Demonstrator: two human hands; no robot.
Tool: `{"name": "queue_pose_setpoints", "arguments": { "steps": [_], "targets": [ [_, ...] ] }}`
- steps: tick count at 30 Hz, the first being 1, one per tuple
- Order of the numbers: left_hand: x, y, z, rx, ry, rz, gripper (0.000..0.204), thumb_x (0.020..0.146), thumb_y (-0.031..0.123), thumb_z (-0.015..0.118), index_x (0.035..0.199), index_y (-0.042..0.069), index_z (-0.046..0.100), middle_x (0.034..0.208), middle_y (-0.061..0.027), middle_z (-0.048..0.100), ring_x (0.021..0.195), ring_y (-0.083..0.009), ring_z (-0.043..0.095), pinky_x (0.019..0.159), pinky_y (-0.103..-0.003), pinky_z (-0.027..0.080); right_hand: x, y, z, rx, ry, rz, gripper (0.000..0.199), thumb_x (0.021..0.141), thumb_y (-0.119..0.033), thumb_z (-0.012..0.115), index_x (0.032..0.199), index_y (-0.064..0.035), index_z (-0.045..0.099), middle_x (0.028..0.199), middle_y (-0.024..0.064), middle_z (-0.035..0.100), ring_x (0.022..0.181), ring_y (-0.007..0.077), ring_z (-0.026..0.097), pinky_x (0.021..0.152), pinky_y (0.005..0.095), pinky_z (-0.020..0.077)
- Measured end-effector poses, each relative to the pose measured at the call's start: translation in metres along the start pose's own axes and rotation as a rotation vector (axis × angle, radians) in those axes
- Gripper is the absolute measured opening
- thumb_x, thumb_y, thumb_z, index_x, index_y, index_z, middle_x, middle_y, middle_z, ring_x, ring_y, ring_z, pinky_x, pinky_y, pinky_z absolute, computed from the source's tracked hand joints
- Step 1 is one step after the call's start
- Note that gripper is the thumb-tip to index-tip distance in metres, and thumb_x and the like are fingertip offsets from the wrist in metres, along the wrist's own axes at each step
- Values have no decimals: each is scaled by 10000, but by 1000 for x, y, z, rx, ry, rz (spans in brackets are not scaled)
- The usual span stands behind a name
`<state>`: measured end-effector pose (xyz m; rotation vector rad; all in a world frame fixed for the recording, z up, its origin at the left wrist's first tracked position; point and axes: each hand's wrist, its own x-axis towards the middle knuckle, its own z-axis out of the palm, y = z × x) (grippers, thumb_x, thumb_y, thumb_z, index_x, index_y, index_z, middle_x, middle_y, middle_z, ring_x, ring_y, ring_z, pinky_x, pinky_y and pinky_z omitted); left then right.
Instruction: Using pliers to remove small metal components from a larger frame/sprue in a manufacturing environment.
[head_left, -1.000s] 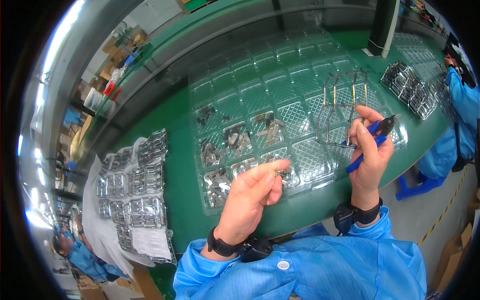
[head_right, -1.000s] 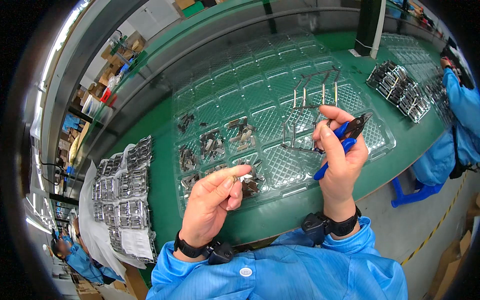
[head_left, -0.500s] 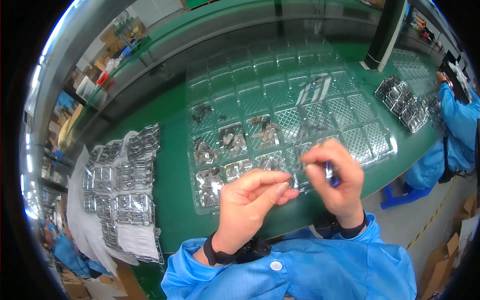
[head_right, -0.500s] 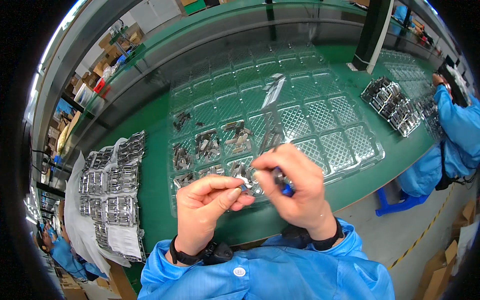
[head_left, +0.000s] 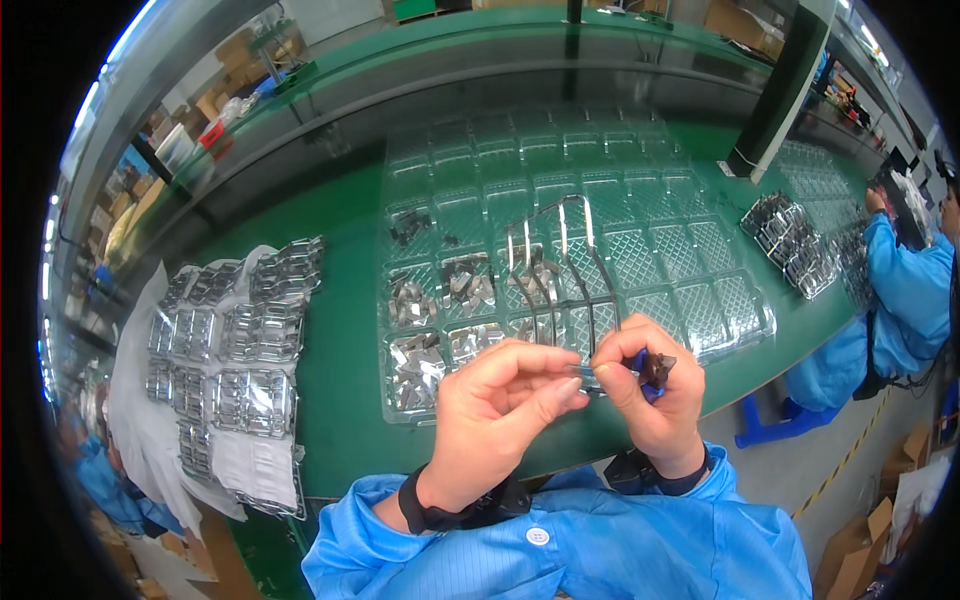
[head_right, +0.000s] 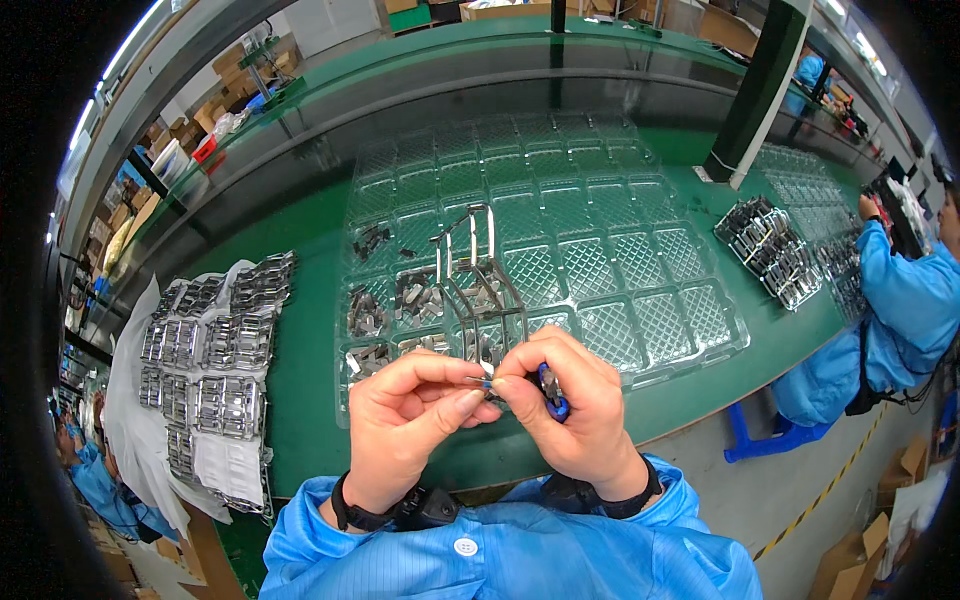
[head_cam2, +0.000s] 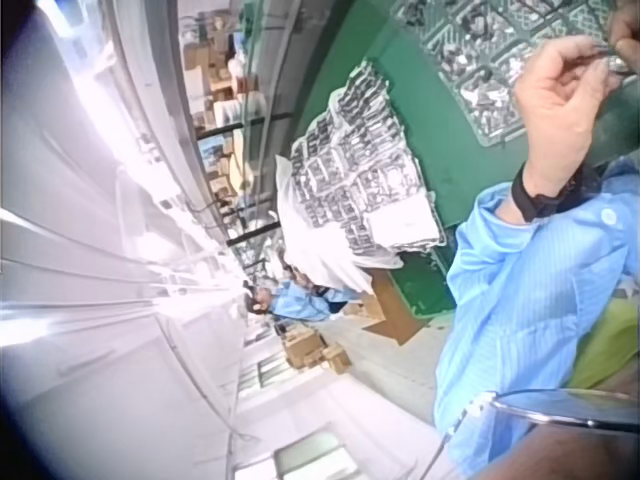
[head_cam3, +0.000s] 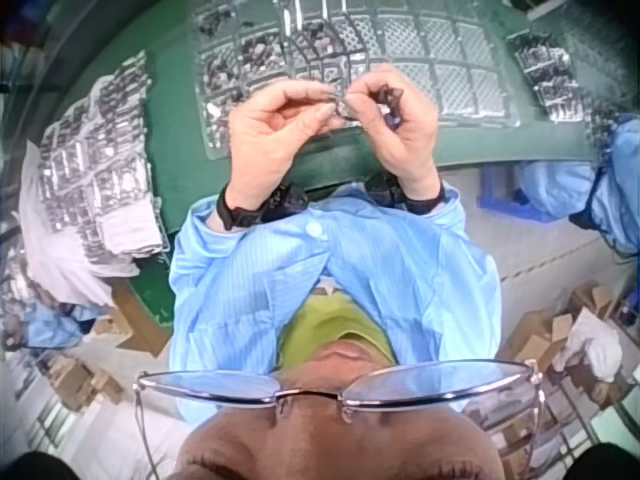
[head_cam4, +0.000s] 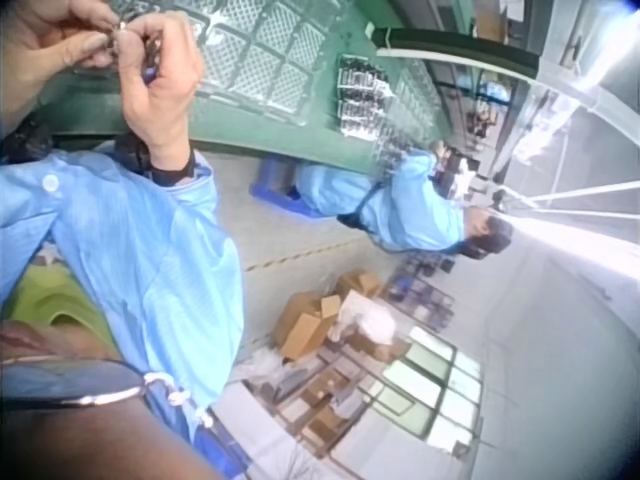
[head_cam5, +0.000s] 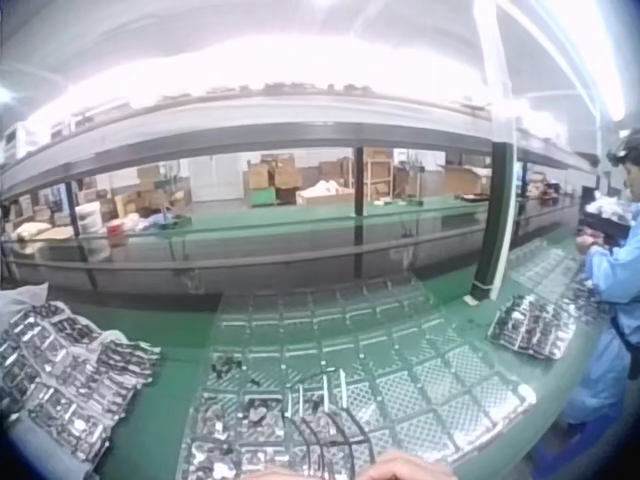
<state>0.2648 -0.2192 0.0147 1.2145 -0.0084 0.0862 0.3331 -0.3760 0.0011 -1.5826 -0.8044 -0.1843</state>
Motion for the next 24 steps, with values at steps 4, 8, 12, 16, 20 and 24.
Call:
{"name": "queue_pose_setpoints", "arguments": {
  "steps": [4, 8, 12, 16, 20, 24],
  "targets": [
    [-2, -4, -1, 137, 58, 86, 137, 812, -38, 631, 950, -36, 629, 901, -81, 621, 791, -149, 645, 701, -247, 530, 0, 1, 2, -10, -22, -41, 94, 797, -51, 659, 806, 0, 580, 713, 73, 573, 614, 156, 529, 539, 267, 401],
    [2, -6, -1, 681, 121, 525, 125, 732, -59, 668, 847, -9, 658, 744, -87, 625, 645, -151, 620, 563, -248, 485, -2, -9, 7, 130, -24, 190, 106, 806, -57, 661, 833, 1, 577, 698, 35, 571, 602, 81, 507, 527, 229, 391],
    [0, -8, 2, 747, 163, 660, 150, 693, -64, 682, 826, 2, 665, 693, -89, 617, 587, -169, 602, 510, -256, 457, -3, -13, 7, 235, -49, 331, 105, 821, -60, 652, 861, 4, 578, 709, 8, 579, 604, 36, 493, 521, 199, 387],
    [-1, -11, 0, 681, 166, 631, 154, 692, -65, 683, 828, 5, 665, 694, -88, 619, 586, -156, 599, 503, -254, 451, -3, -13, 4, 365, -35, 384, 77, 835, -39, 626, 878, 9, 584, 741, 19, 600, 617, 40, 517, 542, 193, 412],
    [-2, -11, 0, 670, 210, 546, 104, 727, -40, 681, 822, -3, 659, 736, -91, 633, 616, -148, 598, 530, -247, 453, -4, -11, 8, 143, 54, 258, 49, 853, -20, 587, 891, 11, 590, 777, 44, 615, 629, 61, 544, 584, 208, 449],
    [3, -12, -8, 710, 237, 162, 81, 792, 35, 682, 842, -17, 648, 884, -109, 654, 670, -164, 604, 592, -235, 464, 0, -2, -13, -18, 297, 186, 132, 887, -32, 528, 1007, 12, 560, 815, 60, 615, 745, 90, 586, 667, 216, 464]
  ]
}}
